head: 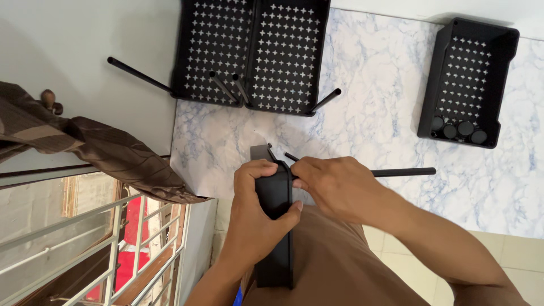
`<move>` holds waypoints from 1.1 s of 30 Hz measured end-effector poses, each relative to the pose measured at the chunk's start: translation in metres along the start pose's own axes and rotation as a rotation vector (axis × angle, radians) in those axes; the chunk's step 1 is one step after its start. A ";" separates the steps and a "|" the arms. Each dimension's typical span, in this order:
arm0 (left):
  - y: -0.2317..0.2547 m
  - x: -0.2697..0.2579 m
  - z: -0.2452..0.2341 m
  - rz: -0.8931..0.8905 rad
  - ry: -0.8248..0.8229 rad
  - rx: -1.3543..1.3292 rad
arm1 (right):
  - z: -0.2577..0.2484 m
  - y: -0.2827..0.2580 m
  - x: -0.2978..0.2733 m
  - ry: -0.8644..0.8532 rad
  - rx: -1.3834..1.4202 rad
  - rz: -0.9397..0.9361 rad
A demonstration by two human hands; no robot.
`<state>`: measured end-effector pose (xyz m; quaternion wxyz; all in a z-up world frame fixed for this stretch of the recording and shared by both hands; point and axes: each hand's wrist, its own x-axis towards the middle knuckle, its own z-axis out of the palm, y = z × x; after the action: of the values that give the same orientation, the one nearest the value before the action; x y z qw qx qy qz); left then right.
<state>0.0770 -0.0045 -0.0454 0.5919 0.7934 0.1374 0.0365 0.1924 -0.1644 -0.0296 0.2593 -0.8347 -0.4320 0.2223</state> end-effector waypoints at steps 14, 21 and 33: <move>0.000 0.006 -0.005 -0.055 0.014 -0.100 | -0.001 0.005 -0.013 0.233 -0.232 -0.157; 0.004 0.006 -0.007 -0.001 0.008 -0.049 | 0.007 0.010 -0.017 0.371 -0.412 -0.257; 0.005 0.007 -0.011 -0.008 -0.014 -0.013 | -0.019 0.007 -0.002 -0.209 0.173 0.190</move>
<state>0.0821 0.0064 -0.0376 0.5981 0.7892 0.1363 0.0294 0.2070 -0.1741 -0.0186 0.2617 -0.8186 -0.3548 0.3681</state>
